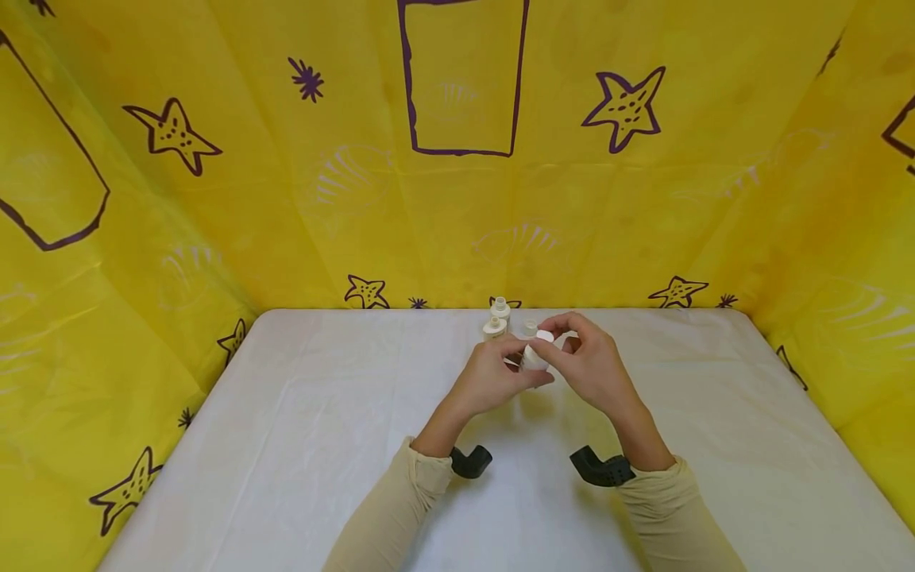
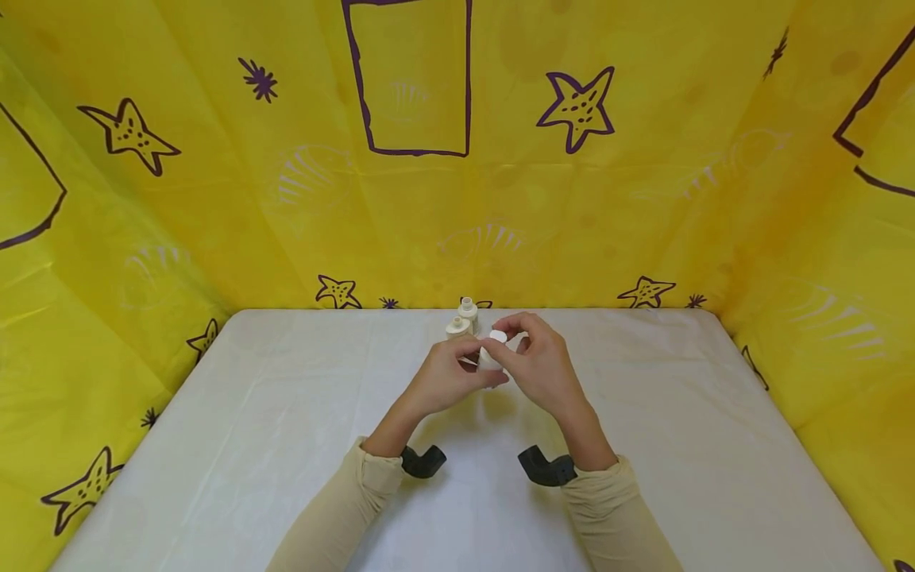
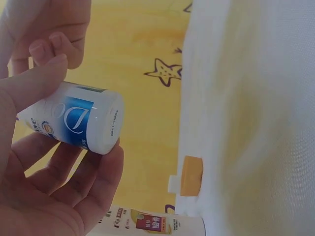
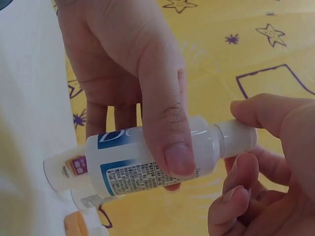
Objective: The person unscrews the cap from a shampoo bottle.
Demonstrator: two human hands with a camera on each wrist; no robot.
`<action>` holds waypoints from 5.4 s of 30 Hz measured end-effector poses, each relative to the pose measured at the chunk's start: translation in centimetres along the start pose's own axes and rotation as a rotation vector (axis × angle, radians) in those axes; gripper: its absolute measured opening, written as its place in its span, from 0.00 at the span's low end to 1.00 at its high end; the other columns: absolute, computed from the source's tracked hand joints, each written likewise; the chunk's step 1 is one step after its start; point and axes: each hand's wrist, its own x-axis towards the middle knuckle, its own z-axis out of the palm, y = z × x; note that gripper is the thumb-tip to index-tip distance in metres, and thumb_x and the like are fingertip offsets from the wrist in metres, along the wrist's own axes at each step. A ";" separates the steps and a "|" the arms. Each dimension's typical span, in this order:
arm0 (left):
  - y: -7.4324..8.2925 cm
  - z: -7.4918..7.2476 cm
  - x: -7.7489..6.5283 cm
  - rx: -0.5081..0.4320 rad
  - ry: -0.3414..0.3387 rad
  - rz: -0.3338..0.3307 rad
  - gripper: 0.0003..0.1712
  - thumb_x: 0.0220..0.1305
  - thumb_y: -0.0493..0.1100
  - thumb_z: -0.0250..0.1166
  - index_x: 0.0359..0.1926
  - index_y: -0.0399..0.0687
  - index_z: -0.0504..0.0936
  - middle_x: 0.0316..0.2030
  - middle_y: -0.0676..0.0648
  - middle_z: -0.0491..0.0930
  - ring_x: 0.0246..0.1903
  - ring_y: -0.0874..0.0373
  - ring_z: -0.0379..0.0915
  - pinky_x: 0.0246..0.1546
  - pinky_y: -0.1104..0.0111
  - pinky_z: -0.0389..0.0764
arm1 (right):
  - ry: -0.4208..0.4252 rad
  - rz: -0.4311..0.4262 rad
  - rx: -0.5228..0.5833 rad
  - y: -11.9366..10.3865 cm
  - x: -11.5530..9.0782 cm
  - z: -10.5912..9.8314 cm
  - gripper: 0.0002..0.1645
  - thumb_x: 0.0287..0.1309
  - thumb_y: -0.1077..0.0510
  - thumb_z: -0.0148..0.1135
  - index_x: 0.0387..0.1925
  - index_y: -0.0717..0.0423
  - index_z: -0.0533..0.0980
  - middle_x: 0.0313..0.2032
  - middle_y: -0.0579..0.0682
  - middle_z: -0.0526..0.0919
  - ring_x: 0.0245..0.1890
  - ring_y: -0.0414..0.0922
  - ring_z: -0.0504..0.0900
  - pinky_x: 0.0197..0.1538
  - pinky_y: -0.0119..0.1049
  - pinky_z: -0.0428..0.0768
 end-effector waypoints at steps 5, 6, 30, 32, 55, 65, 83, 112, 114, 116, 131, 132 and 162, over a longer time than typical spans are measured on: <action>-0.1 -0.1 0.1 0.005 0.003 -0.009 0.15 0.56 0.52 0.78 0.44 0.59 0.88 0.39 0.56 0.87 0.38 0.60 0.85 0.37 0.72 0.85 | -0.034 -0.067 0.048 0.3 0.0 -0.1 0.17 0.65 0.56 0.68 0.55 0.50 0.83 0.46 0.51 0.84 0.17 0.40 0.65 0.21 0.32 0.67; -0.2 -0.1 0.1 0.002 0.003 -0.011 0.15 0.56 0.51 0.78 0.44 0.59 0.88 0.40 0.56 0.88 0.39 0.59 0.86 0.37 0.72 0.85 | -0.040 -0.084 0.052 0.4 0.0 -0.1 0.17 0.65 0.57 0.68 0.56 0.49 0.83 0.46 0.51 0.84 0.17 0.40 0.65 0.21 0.32 0.67; 0.2 0.2 0.0 0.028 0.019 0.002 0.14 0.55 0.52 0.79 0.42 0.60 0.88 0.37 0.57 0.84 0.37 0.61 0.81 0.39 0.73 0.82 | 0.013 -0.020 0.012 0.0 0.0 -0.2 0.17 0.60 0.53 0.74 0.48 0.53 0.80 0.40 0.50 0.80 0.20 0.42 0.68 0.21 0.31 0.67; 0.2 0.2 0.1 0.008 0.012 -0.005 0.15 0.55 0.51 0.79 0.44 0.58 0.88 0.39 0.56 0.86 0.39 0.60 0.83 0.39 0.73 0.84 | 0.004 -0.019 0.017 -0.1 -0.1 -0.3 0.18 0.61 0.54 0.72 0.51 0.52 0.82 0.43 0.51 0.83 0.18 0.41 0.69 0.21 0.32 0.69; 0.2 0.6 0.0 0.063 0.009 0.022 0.15 0.52 0.52 0.80 0.41 0.61 0.88 0.30 0.55 0.80 0.34 0.59 0.73 0.35 0.74 0.77 | 0.020 0.025 -0.081 -0.6 0.1 -0.2 0.18 0.57 0.51 0.76 0.42 0.55 0.79 0.37 0.53 0.82 0.26 0.46 0.72 0.26 0.31 0.70; 0.2 0.5 0.0 -0.029 -0.003 -0.025 0.15 0.54 0.48 0.80 0.43 0.56 0.88 0.41 0.54 0.87 0.42 0.55 0.85 0.42 0.73 0.85 | -0.026 -0.006 0.015 -0.8 -0.1 -0.4 0.16 0.63 0.57 0.70 0.52 0.52 0.82 0.51 0.55 0.87 0.17 0.39 0.68 0.20 0.31 0.67; 0.1 0.2 0.1 -0.052 -0.017 -0.046 0.17 0.55 0.51 0.79 0.45 0.58 0.88 0.43 0.55 0.87 0.42 0.57 0.86 0.43 0.70 0.85 | 0.152 -0.077 -0.026 -1.0 0.0 -1.2 0.17 0.69 0.56 0.65 0.57 0.52 0.82 0.46 0.54 0.84 0.31 0.42 0.74 0.31 0.26 0.74; 2.3 4.6 6.4 0.114 0.136 -0.062 0.20 0.60 0.50 0.75 0.50 0.47 0.85 0.45 0.49 0.87 0.43 0.59 0.81 0.46 0.68 0.83 | 0.180 0.162 0.042 0.8 1.8 -6.2 0.32 0.71 0.58 0.61 0.73 0.58 0.67 0.63 0.61 0.76 0.49 0.37 0.87 0.56 0.25 0.81; 2.2 5.2 7.0 0.115 0.139 -0.084 0.20 0.60 0.49 0.75 0.51 0.47 0.84 0.46 0.49 0.87 0.44 0.58 0.82 0.48 0.66 0.83 | 0.177 0.199 -0.003 1.6 2.1 -6.3 0.30 0.73 0.58 0.59 0.73 0.57 0.67 0.64 0.61 0.77 0.53 0.49 0.87 0.60 0.35 0.82; 1.9 5.7 7.7 0.121 0.141 -0.105 0.21 0.61 0.49 0.75 0.52 0.47 0.84 0.47 0.49 0.87 0.45 0.58 0.82 0.50 0.65 0.83 | 0.182 0.238 -0.033 2.7 2.4 -6.3 0.29 0.74 0.57 0.57 0.72 0.57 0.68 0.65 0.61 0.75 0.56 0.57 0.84 0.60 0.42 0.83; -0.7 8.6 11.8 0.207 0.143 -0.258 0.27 0.61 0.49 0.75 0.58 0.43 0.80 0.52 0.46 0.85 0.50 0.54 0.83 0.54 0.63 0.84 | 0.101 0.362 -0.222 12.0 5.2 -5.2 0.26 0.67 0.57 0.63 0.61 0.67 0.72 0.56 0.68 0.81 0.55 0.62 0.82 0.50 0.46 0.84; -0.8 8.8 11.9 0.210 0.139 -0.273 0.28 0.61 0.49 0.75 0.58 0.44 0.79 0.52 0.47 0.85 0.50 0.54 0.83 0.54 0.63 0.84 | 0.089 0.371 -0.230 12.4 5.3 -5.1 0.26 0.67 0.57 0.63 0.61 0.67 0.73 0.55 0.68 0.81 0.55 0.62 0.82 0.51 0.47 0.84; -1.8 10.0 12.2 0.224 0.114 -0.414 0.32 0.61 0.44 0.75 0.64 0.43 0.75 0.59 0.45 0.82 0.56 0.52 0.80 0.63 0.60 0.80 | -0.102 0.435 -0.321 14.0 5.3 -3.9 0.23 0.63 0.56 0.66 0.53 0.68 0.74 0.48 0.66 0.82 0.48 0.58 0.79 0.56 0.50 0.77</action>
